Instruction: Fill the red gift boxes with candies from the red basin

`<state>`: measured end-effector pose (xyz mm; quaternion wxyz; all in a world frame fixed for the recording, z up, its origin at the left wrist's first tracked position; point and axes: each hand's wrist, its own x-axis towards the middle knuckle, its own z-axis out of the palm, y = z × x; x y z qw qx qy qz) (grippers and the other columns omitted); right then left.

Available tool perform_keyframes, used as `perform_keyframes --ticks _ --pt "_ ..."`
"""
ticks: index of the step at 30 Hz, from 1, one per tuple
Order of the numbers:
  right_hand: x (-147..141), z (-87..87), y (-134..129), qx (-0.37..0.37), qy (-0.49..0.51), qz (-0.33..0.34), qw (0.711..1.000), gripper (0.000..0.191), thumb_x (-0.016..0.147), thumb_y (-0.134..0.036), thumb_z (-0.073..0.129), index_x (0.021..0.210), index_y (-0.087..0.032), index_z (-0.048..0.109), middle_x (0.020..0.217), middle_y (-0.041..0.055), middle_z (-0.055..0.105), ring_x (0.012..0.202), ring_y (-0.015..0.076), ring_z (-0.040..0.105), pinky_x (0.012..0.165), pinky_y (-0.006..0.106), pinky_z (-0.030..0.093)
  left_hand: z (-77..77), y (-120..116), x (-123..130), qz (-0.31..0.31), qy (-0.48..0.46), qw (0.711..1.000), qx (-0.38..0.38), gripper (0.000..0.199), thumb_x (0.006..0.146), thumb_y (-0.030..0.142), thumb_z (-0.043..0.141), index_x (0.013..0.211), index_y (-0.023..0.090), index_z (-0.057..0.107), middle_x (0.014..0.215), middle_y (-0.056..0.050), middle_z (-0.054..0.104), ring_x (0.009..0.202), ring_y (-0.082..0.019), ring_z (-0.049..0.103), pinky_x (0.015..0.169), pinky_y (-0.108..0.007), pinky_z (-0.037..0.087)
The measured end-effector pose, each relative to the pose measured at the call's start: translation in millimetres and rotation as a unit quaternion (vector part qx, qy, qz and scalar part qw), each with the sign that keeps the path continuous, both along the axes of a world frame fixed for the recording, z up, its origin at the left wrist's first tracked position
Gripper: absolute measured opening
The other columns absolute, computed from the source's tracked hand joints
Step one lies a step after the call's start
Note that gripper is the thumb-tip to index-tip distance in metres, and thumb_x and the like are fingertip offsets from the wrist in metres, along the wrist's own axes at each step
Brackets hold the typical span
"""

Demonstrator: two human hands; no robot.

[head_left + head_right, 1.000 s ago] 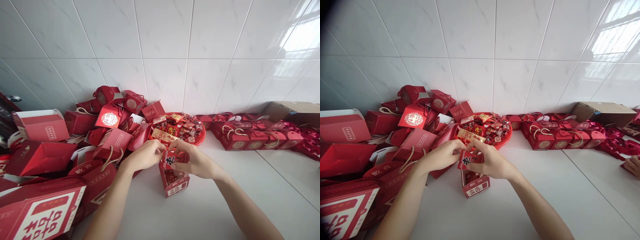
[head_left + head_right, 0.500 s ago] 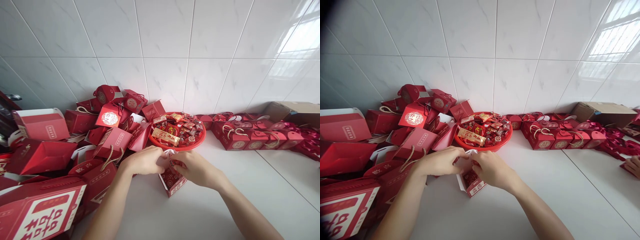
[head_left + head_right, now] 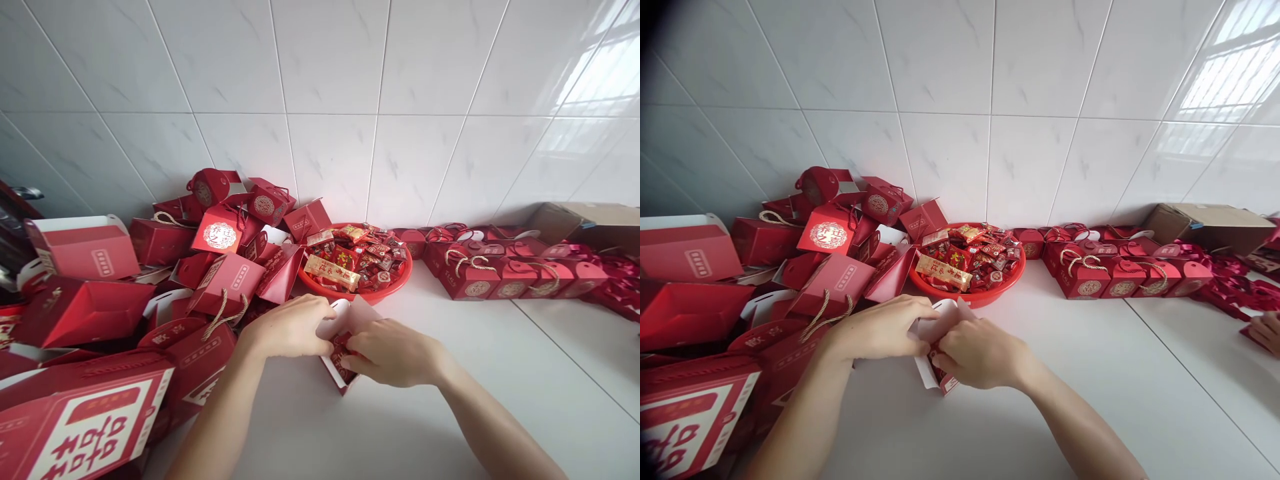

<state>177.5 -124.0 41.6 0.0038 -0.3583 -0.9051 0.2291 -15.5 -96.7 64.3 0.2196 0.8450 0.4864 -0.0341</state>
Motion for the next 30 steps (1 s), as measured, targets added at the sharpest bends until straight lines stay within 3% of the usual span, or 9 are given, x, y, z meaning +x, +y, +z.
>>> perform_keyframes --ticks 2,6,8,11,14,17,22,26,30 --pt "5.7 3.8 1.4 -0.026 -0.047 -0.013 0.998 0.036 0.102 -0.03 0.046 0.076 -0.018 0.069 0.071 0.003 0.065 0.064 0.0159 0.054 0.058 0.029 0.035 0.6 0.0 -0.2 -0.008 0.009 1.0 -0.005 0.018 0.072 0.036 0.066 0.085 0.023 0.065 0.093 -0.001 0.067 0.095 -0.024 0.063 0.067 -0.027 0.041" --pt "27.6 15.4 5.0 -0.014 0.032 0.004 0.999 0.023 0.095 -0.043 0.063 0.098 -0.023 0.072 0.094 0.0023 0.071 0.083 0.0187 0.062 0.068 0.028 0.041 -1.0 2.0 -1.9 0.005 0.016 1.0 -0.013 0.024 0.075 0.044 0.066 0.088 0.023 0.065 0.095 -0.002 0.066 0.099 -0.025 0.063 0.07 -0.029 0.042" --pt "39.4 19.2 7.4 -0.005 0.051 -0.002 0.999 0.028 0.089 -0.047 0.07 0.105 -0.024 0.072 0.102 0.0027 0.071 0.091 0.0207 0.064 0.075 0.029 0.044 -3.1 3.2 -2.6 0.016 0.011 1.0 -0.018 0.032 0.076 0.049 0.068 0.096 0.024 0.067 0.101 -0.002 0.068 0.104 -0.027 0.062 0.074 -0.03 0.044" --pt "53.0 19.4 13.1 0.016 0.03 -0.067 0.997 0.039 0.084 -0.047 0.075 0.114 -0.023 0.071 0.11 0.0058 0.071 0.098 0.0244 0.064 0.078 0.032 0.046 -5.6 4.3 -2.9 0.023 -0.008 0.999 -0.023 0.044 0.075 0.054 0.07 0.108 0.025 0.068 0.115 -0.003 0.069 0.115 -0.028 0.06 0.082 -0.03 0.047" --pt "60.0 15.7 20.9 0.034 0.019 -0.122 0.992 0.04 0.082 -0.048 0.075 0.112 -0.021 0.071 0.108 0.0077 0.071 0.098 0.0265 0.065 0.079 0.035 0.047 -5.1 4.7 -2.6 0.004 -0.021 1.0 -0.02 0.049 0.076 0.059 0.07 0.111 0.025 0.069 0.113 -0.003 0.07 0.112 -0.028 0.062 0.084 -0.03 0.048" --pt "59.7 12.8 27.1 0.039 0.033 -0.135 0.99 0.026 0.086 -0.04 0.07 0.102 -0.019 0.073 0.1 0.0077 0.072 0.09 0.0243 0.066 0.074 0.033 0.048 -3.3 5.7 -3.4 -0.015 -0.019 0.999 -0.031 0.052 0.075 0.065 0.07 0.107 0.025 0.071 0.109 -0.003 0.071 0.112 -0.029 0.062 0.083 -0.03 0.049" --pt "47.8 11.8 29.0 0.005 0.079 -0.079 0.994 0.013 0.084 -0.016 0.065 0.091 -0.018 0.076 0.094 0.0055 0.075 0.079 0.0177 0.067 0.065 0.026 0.045 -3.4 8.8 -3.3 0.003 -0.019 0.999 -0.029 0.054 0.075 0.04 0.072 0.127 0.028 0.064 0.125 -0.003 0.069 0.121 -0.028 0.059 0.088 -0.029 0.049" --pt "39.7 10.2 28.2 -0.04 0.093 -0.025 0.995 0.011 0.086 -0.026 0.069 0.089 -0.019 0.077 0.089 0.003 0.076 0.076 0.0158 0.066 0.063 0.025 0.044 -6.0 8.9 4.6 0.008 -0.023 0.999 -0.021 0.038 0.077 0.025 0.064 0.115 0.027 0.066 0.113 -0.003 0.071 0.111 -0.027 0.065 0.081 -0.03 0.049" --pt "38.4 7.8 30.5 -0.075 0.085 -0.007 0.994 0.023 0.089 -0.038 0.069 0.087 -0.017 0.076 0.086 0.0035 0.074 0.074 0.0155 0.063 0.063 0.025 0.044 -12.2 8.1 11.9 0.032 0.001 0.999 -0.011 0.033 0.077 0.024 0.065 0.109 0.025 0.057 0.116 -0.006 0.068 0.11 -0.029 0.065 0.079 -0.032 0.048"
